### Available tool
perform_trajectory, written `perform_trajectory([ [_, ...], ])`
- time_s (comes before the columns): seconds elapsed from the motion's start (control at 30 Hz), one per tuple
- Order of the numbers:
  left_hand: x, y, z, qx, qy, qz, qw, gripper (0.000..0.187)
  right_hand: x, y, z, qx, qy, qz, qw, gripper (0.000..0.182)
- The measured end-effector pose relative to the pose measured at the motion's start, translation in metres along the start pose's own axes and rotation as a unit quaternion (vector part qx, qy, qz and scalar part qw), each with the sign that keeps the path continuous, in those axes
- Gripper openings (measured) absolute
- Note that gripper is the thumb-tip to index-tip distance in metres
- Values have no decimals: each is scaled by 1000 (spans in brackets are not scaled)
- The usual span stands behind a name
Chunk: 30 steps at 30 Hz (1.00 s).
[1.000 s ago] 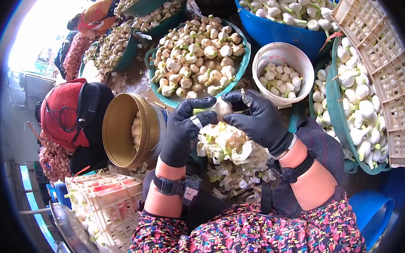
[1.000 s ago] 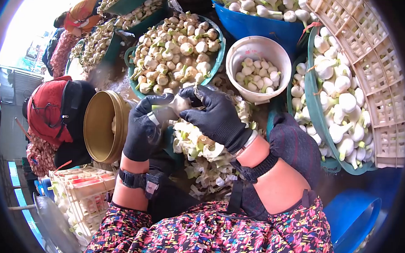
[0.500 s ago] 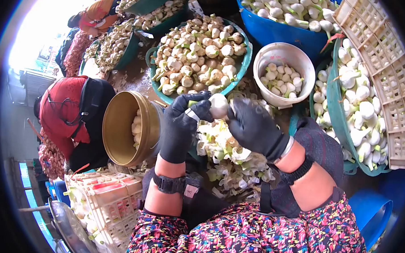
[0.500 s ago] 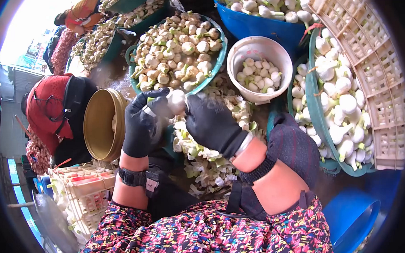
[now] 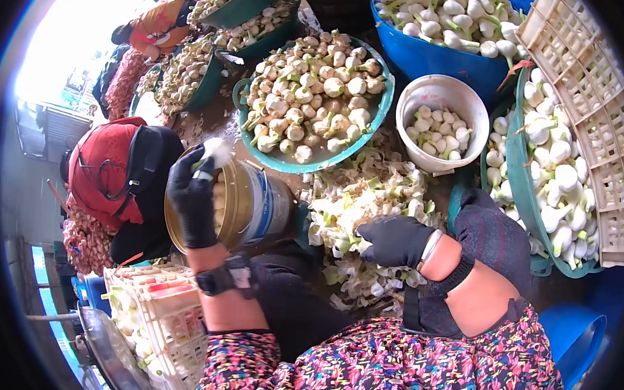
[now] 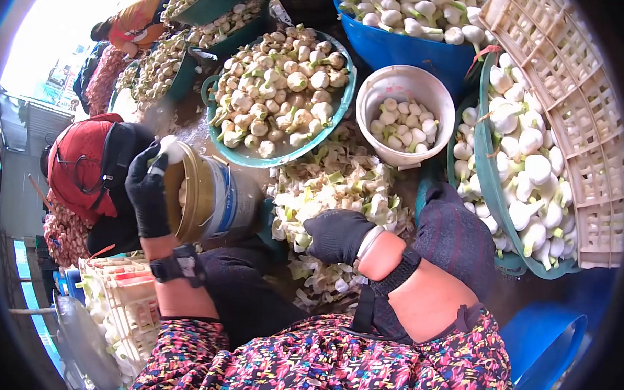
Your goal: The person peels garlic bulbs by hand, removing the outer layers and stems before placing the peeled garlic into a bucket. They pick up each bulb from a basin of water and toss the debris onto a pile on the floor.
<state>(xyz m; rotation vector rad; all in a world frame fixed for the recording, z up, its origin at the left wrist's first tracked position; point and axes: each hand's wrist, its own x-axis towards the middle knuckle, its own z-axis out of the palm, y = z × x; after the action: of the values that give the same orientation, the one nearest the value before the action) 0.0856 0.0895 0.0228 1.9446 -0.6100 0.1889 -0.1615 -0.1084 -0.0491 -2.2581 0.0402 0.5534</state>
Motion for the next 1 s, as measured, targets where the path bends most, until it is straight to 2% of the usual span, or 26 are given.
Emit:
perform_trajectory([
  [0.07,14,-24,-15,175,-12,59,983,21,1,1,-5,-20,55,0,998,36],
  [0.13,12,0,23,200,-89,88,972,24,4,2,-10,2,76,-17,997,32],
  [0.23,7,-7,102,109,-331,75,934,24,8,-4,-18,-2,163,-34,986,30],
  [0.3,7,-44,158,197,-416,101,882,21,6,-5,-22,-8,157,-28,987,29],
  [0.33,3,-69,184,220,-430,86,871,22,5,-3,-20,-16,153,-20,988,29],
  [0.37,2,-81,208,329,-432,147,827,27,6,3,-12,-39,232,-51,971,23],
  [0.4,2,-93,229,391,-465,134,783,34,6,6,-9,-49,275,-56,958,22],
  [0.47,0,-126,256,435,-474,154,750,39,2,9,-17,-29,267,-46,962,22],
  [0.5,-1,-132,265,436,-482,110,752,38,0,7,-25,-14,213,-21,977,26],
  [0.53,-5,-138,274,451,-471,96,752,39,0,8,-27,-29,214,-15,976,28],
  [0.6,-4,-149,285,490,-506,58,707,42,-1,8,-34,-26,186,6,982,30],
  [0.63,-4,-144,280,497,-495,67,709,33,0,8,-37,-23,184,6,983,30],
  [0.67,-5,-170,275,499,-496,64,707,33,0,7,-40,-9,178,11,984,32],
  [0.7,-2,-214,270,417,-495,84,758,27,1,7,-44,3,174,14,985,33],
  [0.73,7,-179,255,332,-488,104,801,24,3,8,-46,4,176,10,984,33],
  [0.77,7,-143,233,33,-454,-188,870,33,5,10,-44,5,216,14,976,36],
  [0.8,7,-155,224,-267,-383,-392,792,32,6,9,-43,7,252,17,968,39],
  [0.83,4,-125,207,-254,-412,-331,810,28,5,5,-46,50,276,30,960,48],
  [0.87,-2,-93,188,-239,-439,-268,823,32,5,1,-54,115,223,75,965,59],
  [0.93,-14,-39,156,-242,-487,-37,838,36,14,8,-38,148,353,14,924,68],
  [0.97,-18,-4,141,-227,-511,-102,823,37,20,9,-33,175,387,-23,905,72],
  [1.0,-28,10,134,-187,-493,-39,849,36,26,7,-30,202,419,-60,883,75],
])
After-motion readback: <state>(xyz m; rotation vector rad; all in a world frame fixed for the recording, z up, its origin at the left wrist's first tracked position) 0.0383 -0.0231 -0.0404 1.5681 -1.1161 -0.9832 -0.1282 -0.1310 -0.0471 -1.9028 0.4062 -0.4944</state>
